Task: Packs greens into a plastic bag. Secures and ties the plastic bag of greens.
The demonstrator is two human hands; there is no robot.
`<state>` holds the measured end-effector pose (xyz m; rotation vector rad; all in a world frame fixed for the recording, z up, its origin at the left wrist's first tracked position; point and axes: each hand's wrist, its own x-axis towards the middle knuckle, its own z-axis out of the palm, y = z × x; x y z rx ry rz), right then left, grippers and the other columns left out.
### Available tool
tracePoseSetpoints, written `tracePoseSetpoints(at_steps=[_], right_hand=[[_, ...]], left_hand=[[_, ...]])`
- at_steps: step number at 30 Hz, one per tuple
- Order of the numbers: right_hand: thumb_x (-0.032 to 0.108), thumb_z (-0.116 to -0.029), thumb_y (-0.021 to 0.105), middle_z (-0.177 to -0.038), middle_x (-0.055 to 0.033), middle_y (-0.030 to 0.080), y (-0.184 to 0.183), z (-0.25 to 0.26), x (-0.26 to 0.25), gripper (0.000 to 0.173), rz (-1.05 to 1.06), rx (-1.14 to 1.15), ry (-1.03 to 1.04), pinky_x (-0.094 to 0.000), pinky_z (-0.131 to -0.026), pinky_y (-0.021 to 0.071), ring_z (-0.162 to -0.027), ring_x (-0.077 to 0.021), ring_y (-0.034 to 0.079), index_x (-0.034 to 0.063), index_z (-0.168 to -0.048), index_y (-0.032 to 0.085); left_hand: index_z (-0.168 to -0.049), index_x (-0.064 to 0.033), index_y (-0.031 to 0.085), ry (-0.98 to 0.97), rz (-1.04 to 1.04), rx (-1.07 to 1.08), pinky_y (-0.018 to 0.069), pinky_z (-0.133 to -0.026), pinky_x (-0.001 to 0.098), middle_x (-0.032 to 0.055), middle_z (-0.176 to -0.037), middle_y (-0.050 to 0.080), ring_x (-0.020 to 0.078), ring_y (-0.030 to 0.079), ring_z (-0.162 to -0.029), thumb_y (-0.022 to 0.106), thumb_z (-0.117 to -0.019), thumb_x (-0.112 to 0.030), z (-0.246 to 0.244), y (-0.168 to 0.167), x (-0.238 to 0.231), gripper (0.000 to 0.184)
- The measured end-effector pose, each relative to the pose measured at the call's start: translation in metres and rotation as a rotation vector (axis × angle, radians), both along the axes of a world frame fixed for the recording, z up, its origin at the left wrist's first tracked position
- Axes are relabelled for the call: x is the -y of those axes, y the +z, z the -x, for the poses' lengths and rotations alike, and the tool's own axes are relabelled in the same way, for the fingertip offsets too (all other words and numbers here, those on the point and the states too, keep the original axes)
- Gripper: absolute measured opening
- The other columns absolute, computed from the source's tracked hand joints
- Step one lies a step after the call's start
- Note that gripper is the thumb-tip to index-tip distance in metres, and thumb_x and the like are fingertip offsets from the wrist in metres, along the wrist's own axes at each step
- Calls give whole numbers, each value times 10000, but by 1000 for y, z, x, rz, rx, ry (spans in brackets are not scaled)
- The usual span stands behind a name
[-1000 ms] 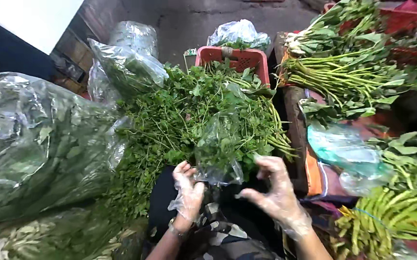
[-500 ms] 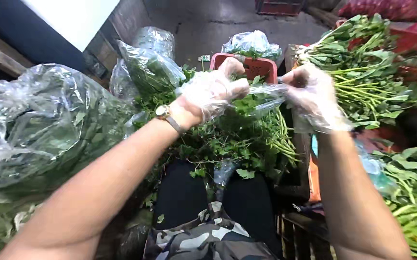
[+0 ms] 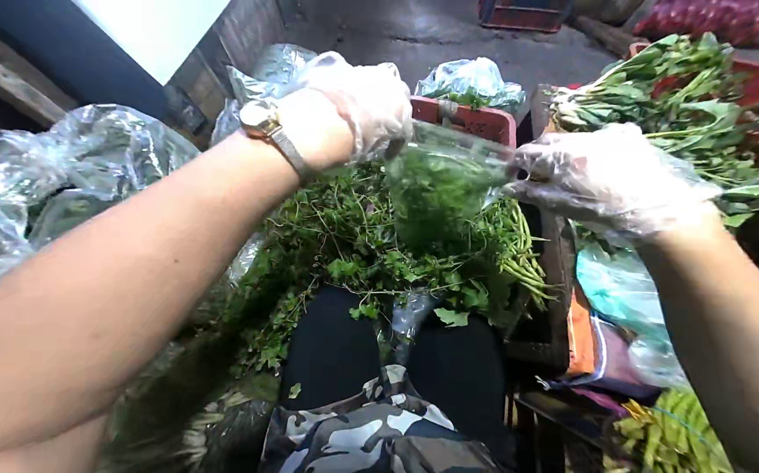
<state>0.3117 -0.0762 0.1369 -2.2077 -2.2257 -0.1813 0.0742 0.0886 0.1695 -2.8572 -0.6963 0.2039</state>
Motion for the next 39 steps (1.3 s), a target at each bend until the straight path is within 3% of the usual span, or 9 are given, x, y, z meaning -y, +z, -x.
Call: tracePoseSetpoints(at_steps=[3,6,13,22,27,30,32,35,39], right_hand=[[241,-1004,638,-1067,-196,715,7,-22,2,234,-110,-217,87,-666,-849,494,-984,-402,683,81,-1126,758],[291,-971,642,-1068,-133,688,14,-25,-6,289,-249,-453,125,-409,-874,506,-959,-180,641,31,-1058,734],[67,-855,739,-709,131,611,27,-9,-40,159,-325,-919,61,-103,-612,497,-639,81,571,151,-814,610],[217,-979,670,-785,113,601,16,-10,-40,120,-269,-945,-66,-126,-618,491,-642,79,553,100,-1002,667],[128,-1037,324,-1252,-96,701,-87,23,-35,311,-629,-1826,309,-377,-1056,507,-1206,-191,642,52,-1076,623],[205,-1060,308,-771,42,680,-120,54,-16,376,-633,-2063,67,-353,-893,564,-841,-114,686,201,-818,596],[216,-1059,353,-743,62,637,-129,68,-1,281,-458,-1836,-107,-256,-722,554,-725,-49,628,175,-911,589],[172,-1070,476,-775,61,650,-126,81,5,157,-459,-1647,-199,-185,-643,535,-685,-15,614,118,-1022,615],[134,-1044,546,-859,21,688,-112,87,8,132,-422,-1546,-289,-218,-699,549,-739,-39,636,68,-1037,660]], left_hand=[[-1138,-119,733,-150,28,97,453,-831,683,222,-1165,663,469,627,-1071,556,-966,-251,11,6,-13,280],[-1051,2,697,-200,109,376,423,-897,667,260,-1024,679,472,636,-1025,611,-988,-375,13,6,-25,392],[-1105,-20,636,209,538,921,515,-781,222,0,-933,632,6,592,-809,646,-984,-220,-17,-5,-37,233],[-992,-106,627,301,739,1090,514,-662,210,-70,-795,577,9,563,-670,511,-1057,-250,-14,-20,-40,196],[-941,-120,619,396,1275,1201,525,-613,283,-28,-718,597,91,581,-639,506,-998,-201,-21,-134,12,150],[-1152,-73,660,365,1017,1164,520,-773,342,47,-1031,645,126,604,-897,480,-1056,-228,-8,-169,43,256],[-1221,1,641,197,1103,1409,513,-975,344,92,-1237,660,149,623,-1116,326,-1050,-97,-12,-177,55,371],[-1009,-145,628,153,1570,1694,564,-876,326,3,-992,737,121,690,-972,248,-1087,-236,-29,-184,73,398],[-1006,-177,578,22,1499,1520,562,-820,307,-49,-889,661,90,653,-874,346,-1068,-184,-30,-183,78,240]])
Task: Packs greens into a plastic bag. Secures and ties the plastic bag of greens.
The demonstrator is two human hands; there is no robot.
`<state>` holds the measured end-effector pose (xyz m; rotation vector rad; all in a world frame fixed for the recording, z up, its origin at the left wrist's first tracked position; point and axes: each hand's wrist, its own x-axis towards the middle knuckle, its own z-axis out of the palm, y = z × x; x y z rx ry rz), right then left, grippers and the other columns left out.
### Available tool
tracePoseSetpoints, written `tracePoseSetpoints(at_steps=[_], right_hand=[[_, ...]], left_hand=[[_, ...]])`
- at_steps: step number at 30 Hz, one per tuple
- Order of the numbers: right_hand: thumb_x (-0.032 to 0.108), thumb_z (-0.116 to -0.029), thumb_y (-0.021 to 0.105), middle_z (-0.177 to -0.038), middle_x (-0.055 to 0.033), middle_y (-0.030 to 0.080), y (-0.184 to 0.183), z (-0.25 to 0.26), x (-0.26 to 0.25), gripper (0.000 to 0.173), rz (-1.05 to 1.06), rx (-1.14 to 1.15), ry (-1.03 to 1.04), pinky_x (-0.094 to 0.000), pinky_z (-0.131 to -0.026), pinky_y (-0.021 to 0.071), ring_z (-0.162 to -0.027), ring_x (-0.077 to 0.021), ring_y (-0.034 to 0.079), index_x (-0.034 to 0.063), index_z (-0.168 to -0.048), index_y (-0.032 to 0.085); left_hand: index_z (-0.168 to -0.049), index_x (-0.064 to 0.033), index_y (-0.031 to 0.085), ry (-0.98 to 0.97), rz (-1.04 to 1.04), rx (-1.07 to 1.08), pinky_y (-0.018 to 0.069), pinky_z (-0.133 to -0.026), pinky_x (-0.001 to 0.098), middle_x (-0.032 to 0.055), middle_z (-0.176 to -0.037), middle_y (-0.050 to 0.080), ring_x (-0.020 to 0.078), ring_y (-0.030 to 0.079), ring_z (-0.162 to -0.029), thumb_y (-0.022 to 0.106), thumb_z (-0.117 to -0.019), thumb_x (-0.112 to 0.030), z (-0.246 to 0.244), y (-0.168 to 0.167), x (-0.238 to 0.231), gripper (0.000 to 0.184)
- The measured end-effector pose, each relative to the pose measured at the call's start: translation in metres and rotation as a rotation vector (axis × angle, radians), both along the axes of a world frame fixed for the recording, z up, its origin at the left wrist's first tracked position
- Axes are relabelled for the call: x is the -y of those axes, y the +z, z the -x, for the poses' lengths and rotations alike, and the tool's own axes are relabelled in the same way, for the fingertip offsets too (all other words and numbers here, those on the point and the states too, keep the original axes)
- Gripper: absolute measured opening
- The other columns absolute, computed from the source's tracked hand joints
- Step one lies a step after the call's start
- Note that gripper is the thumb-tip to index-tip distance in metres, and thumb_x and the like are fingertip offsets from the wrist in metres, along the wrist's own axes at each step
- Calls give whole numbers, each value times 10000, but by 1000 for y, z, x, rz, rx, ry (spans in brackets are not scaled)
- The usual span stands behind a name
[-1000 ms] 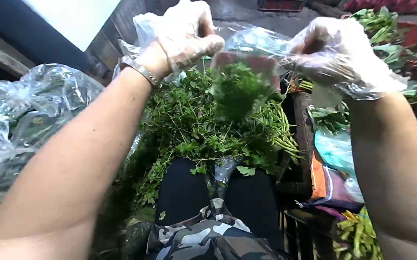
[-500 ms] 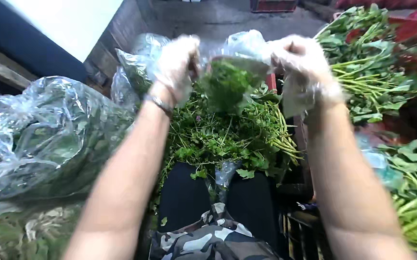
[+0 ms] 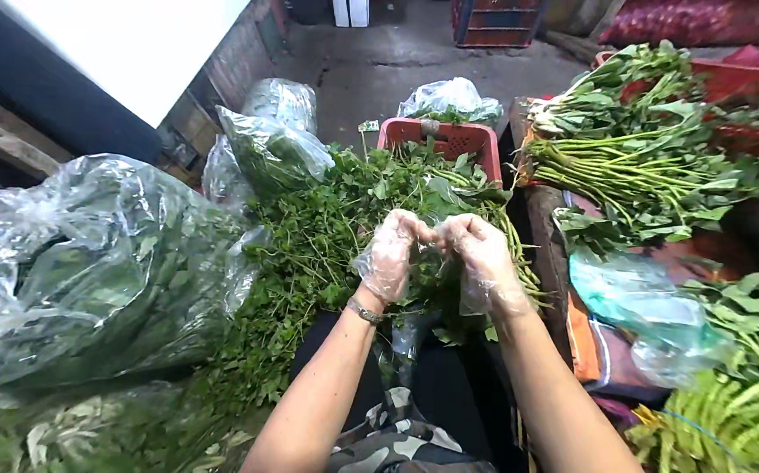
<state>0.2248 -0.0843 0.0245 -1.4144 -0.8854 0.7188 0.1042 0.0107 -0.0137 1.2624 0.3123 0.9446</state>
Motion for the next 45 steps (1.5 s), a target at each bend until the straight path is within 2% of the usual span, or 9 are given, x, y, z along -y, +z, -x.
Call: tracePoseSetpoints(at_steps=[5,10,16,21,24,28,38,42,45], right_hand=[[21,-980,585,-969,15,707,3,3,6,179,-42,-76,51,-206,-757,560,-839,-26,656,53,-1127,680],[5,-968,605,-1049,-9,699,-4,9,8,237,-81,-57,-31,-234,-778,564,-884,-53,654,51,-1166,725],[-30,-880,713,-872,13,656,-6,3,7,184,-262,149,66,-164,-672,551,-737,-13,626,30,-1034,631],[-32,-949,611,-984,-12,732,2,-11,10,171,-249,222,259,-190,-778,583,-849,-26,681,-13,-1090,706],[31,-965,609,-1027,23,718,3,-12,13,229,-185,98,270,-196,-796,582,-880,-23,676,31,-1182,681],[68,-977,636,-767,56,658,0,-2,8,49,-142,157,126,-135,-585,517,-637,25,597,70,-965,683],[133,-1014,599,-661,26,593,9,0,-12,136,243,117,275,-194,-523,474,-546,-27,546,73,-901,646],[93,-996,611,-679,16,624,13,-5,-16,106,248,72,306,-200,-531,484,-549,-26,558,44,-923,670],[93,-1045,505,-870,-4,640,19,1,-6,183,142,18,223,-193,-593,521,-655,-27,593,46,-1212,564]], left_hand=[[-1068,-166,620,-78,-37,5,556,-824,235,-46,-957,710,48,667,-908,396,-1054,-129,10,9,-2,227],[-1013,-94,674,-158,-81,-157,525,-645,179,-65,-788,649,13,593,-671,544,-969,-30,11,10,-2,152],[-1373,-67,494,-257,125,-227,518,-591,158,-39,-822,655,14,594,-642,609,-932,-2,15,23,-4,461],[-982,-152,670,-201,174,-146,518,-587,156,-41,-818,686,12,593,-632,587,-968,-35,15,20,-2,145],[-960,-187,646,-171,194,-76,518,-588,168,-56,-780,659,18,585,-628,569,-965,-28,13,18,1,177],[-949,-187,614,-160,167,-74,517,-578,181,-49,-779,656,28,583,-617,601,-965,-42,11,13,5,146],[-878,-56,722,403,-1281,-309,560,-879,278,144,-1070,688,208,678,-981,719,-892,-94,40,5,7,41],[-876,-57,740,443,-1508,-342,550,-939,353,105,-1046,768,220,734,-936,647,-932,-75,44,12,2,110],[-885,-30,744,448,-1402,-458,577,-880,376,116,-938,766,234,743,-872,649,-918,-87,43,19,2,115]])
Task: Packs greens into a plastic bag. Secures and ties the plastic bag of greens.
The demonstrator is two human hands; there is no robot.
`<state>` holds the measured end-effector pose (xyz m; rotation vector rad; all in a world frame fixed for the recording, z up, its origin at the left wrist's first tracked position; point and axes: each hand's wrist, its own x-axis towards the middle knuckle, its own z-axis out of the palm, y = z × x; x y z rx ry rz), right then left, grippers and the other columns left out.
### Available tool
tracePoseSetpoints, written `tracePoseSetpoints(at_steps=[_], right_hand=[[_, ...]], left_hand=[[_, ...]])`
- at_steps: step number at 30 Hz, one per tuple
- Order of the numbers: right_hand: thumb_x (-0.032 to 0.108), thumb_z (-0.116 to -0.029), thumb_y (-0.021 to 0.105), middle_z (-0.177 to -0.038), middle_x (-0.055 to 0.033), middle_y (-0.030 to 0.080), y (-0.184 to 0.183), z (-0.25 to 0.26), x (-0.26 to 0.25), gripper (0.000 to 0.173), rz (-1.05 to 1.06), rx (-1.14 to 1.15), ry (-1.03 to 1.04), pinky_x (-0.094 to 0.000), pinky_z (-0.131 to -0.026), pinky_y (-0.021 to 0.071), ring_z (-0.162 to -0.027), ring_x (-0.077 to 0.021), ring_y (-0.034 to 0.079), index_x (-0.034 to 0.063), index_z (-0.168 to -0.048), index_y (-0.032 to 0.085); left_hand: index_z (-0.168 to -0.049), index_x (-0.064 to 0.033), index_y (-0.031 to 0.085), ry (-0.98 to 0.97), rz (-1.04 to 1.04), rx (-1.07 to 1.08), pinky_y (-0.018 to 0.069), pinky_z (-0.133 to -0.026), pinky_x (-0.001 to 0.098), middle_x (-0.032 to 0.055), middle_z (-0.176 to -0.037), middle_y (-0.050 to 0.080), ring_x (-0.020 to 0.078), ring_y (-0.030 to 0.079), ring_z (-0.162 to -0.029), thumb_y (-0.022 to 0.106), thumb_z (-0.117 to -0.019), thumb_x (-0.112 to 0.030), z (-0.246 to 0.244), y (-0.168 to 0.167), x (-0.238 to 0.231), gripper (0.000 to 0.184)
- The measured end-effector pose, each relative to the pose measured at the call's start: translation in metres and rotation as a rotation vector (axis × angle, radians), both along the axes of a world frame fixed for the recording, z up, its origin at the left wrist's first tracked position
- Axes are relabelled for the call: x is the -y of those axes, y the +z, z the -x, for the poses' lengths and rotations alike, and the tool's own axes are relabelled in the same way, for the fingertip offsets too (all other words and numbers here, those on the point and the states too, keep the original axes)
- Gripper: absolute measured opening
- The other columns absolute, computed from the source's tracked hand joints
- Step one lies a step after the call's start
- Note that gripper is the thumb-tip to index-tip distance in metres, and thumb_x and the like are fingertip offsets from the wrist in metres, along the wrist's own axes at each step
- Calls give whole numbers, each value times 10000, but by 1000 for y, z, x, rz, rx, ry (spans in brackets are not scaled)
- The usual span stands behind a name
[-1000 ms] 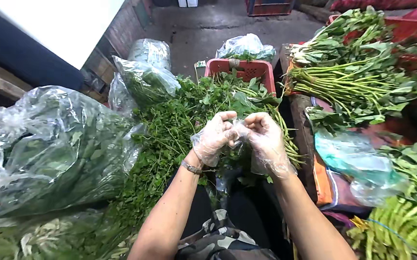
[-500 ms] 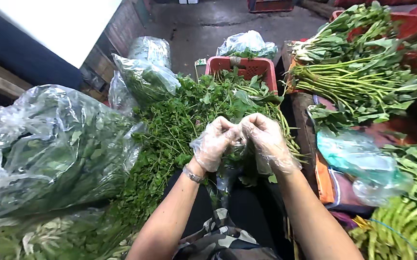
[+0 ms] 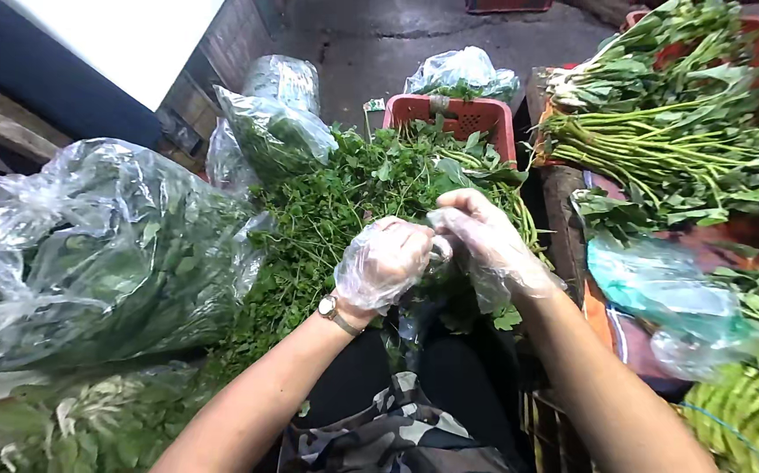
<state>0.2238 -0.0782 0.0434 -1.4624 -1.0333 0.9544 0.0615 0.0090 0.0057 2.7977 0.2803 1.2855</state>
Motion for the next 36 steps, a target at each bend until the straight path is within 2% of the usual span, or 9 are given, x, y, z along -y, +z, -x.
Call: tracePoseSetpoints(at_steps=[3,6,8,10,18,23,28,32,36], right_hand=[[115,-1046,489,-933,16,641,-10,5,14,254,-162,58,-70,-163,-609,520,-693,1,596,98,-1296,534],[39,-1002,511,-1015,-1,654,-31,-2,17,215,-371,38,-154,-225,-777,583,-861,-37,657,20,-1211,559],[10,-994,507,-1068,14,652,-41,-13,27,216,-461,79,-241,-256,-845,575,-936,-47,650,28,-1200,569],[15,-971,507,-954,115,654,-45,-18,40,215,-503,112,-314,-191,-699,552,-772,20,615,115,-1141,593],[256,-931,748,-897,-116,650,-39,4,46,303,-728,853,-221,-249,-680,511,-749,-141,601,45,-1145,707],[129,-966,672,-950,-110,691,-38,0,37,102,-785,833,-141,-285,-789,544,-895,-166,663,52,-962,739],[169,-1029,519,-956,-109,672,-66,-6,66,176,-575,864,1,-317,-822,549,-917,-197,659,78,-956,651],[214,-1065,523,-992,-97,633,-95,-13,80,186,-542,691,-52,-214,-915,525,-995,-115,634,66,-991,607],[217,-1062,538,-987,-93,636,-97,-10,77,176,-583,682,-83,-216,-913,527,-988,-109,637,68,-999,607]], left_hand=[[-907,-49,718,66,637,-178,544,-753,389,65,-845,720,183,681,-792,682,-909,-121,-1,24,8,80],[-905,-107,625,-132,1492,-174,497,-633,214,-10,-809,654,54,598,-710,585,-972,-72,0,40,1,86],[-905,-97,642,-277,1763,-39,540,-667,220,-3,-811,663,64,624,-727,529,-977,-49,-1,33,-2,143],[-905,-92,638,-334,1832,18,545,-702,220,-4,-813,660,66,628,-748,515,-990,-37,-3,30,-1,160],[-891,-91,626,-303,1707,-65,525,-697,206,-13,-811,653,53,616,-747,529,-982,-16,-13,33,10,152],[-918,-97,614,-176,1398,-169,491,-675,181,-30,-838,666,19,604,-747,597,-988,-56,-6,41,11,83],[-1058,-9,652,292,873,-247,492,-828,594,193,-980,675,359,645,-917,643,-1011,-216,15,26,-23,212],[-1010,-43,667,225,884,-249,515,-806,493,98,-918,685,231,649,-858,683,-975,-177,26,13,-26,139],[-1172,-35,702,8,748,-288,547,-904,447,100,-1047,722,202,692,-967,635,-984,-141,17,11,-9,225]])
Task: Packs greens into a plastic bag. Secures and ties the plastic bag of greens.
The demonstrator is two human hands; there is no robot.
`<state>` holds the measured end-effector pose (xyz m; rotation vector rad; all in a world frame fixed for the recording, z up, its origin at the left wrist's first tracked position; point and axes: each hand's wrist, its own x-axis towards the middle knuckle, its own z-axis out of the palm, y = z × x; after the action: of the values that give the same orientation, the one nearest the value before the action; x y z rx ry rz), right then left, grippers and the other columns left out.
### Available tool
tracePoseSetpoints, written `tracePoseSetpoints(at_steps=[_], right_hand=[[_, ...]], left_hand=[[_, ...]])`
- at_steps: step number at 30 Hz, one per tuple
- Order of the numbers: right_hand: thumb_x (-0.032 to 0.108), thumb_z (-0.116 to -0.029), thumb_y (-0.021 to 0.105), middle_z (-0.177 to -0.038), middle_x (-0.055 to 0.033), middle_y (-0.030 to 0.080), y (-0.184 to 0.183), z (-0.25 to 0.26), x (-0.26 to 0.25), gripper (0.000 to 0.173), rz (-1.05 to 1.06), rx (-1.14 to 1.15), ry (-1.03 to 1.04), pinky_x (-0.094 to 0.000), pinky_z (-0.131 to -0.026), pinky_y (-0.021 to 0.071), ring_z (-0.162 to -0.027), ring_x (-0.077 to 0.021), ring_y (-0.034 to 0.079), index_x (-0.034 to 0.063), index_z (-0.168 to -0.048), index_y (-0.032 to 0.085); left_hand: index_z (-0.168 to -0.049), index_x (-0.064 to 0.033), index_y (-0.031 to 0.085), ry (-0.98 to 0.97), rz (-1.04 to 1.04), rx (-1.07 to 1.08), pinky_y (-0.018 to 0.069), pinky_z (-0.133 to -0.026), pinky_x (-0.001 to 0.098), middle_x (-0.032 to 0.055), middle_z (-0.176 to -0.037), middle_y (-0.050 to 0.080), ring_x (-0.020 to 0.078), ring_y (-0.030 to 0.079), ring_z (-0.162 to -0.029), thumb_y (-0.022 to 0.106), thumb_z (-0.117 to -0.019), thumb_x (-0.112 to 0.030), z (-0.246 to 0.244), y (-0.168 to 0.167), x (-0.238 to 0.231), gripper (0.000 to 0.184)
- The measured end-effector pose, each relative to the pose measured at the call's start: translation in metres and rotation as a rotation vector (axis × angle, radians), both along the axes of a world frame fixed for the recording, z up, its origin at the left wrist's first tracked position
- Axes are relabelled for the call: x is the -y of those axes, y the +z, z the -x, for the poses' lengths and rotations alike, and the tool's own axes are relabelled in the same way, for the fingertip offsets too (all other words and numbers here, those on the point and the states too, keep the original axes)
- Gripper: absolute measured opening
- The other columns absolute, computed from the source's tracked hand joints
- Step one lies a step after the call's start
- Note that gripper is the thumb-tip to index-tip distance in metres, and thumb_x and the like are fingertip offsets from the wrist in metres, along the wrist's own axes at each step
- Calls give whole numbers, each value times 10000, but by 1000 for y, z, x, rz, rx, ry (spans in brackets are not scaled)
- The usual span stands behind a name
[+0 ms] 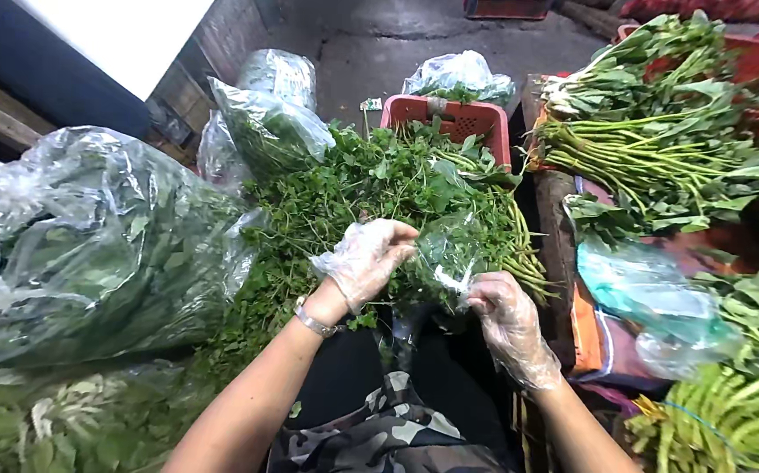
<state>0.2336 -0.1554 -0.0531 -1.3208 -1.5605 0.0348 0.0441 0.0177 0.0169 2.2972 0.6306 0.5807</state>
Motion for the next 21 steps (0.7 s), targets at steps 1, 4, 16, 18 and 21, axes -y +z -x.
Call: tracePoseSetpoints(at_steps=[1,4,16,18,21], right_hand=[[218,-1063,538,-986,-93,633,0,2,-1,175,-14,5,-2,-213,-906,529,-982,-110,637,68,-1003,605],[210,-1061,545,-999,-93,635,0,6,-3,167,-54,13,-8,-198,-911,527,-987,-102,638,61,-1015,604],[138,-985,638,-949,-158,688,0,25,-20,131,-106,129,-128,-216,-853,551,-908,-177,680,21,-968,696],[158,-1007,583,-942,-141,688,6,24,-19,147,-61,169,-108,-266,-821,558,-892,-202,678,48,-964,670],[121,-1013,520,-941,-129,664,14,22,-16,124,-19,197,-46,-308,-785,546,-873,-221,656,72,-969,625]], left_hand=[[-1175,-49,724,-45,-90,-3,531,-911,488,115,-1069,721,248,688,-993,614,-989,-126,-3,0,2,229],[-1105,-111,776,-119,-252,-100,531,-848,549,128,-1025,730,324,697,-957,612,-985,-126,-11,6,7,204],[-1009,-53,745,-60,260,-220,512,-832,319,40,-903,710,94,643,-854,666,-984,-183,-7,15,16,154],[-961,-44,762,-12,68,-165,529,-869,439,88,-903,734,201,690,-893,676,-966,-141,-6,18,20,129],[-945,-61,764,62,-147,-130,528,-854,546,130,-937,730,318,696,-926,678,-945,-100,-7,13,16,95]])
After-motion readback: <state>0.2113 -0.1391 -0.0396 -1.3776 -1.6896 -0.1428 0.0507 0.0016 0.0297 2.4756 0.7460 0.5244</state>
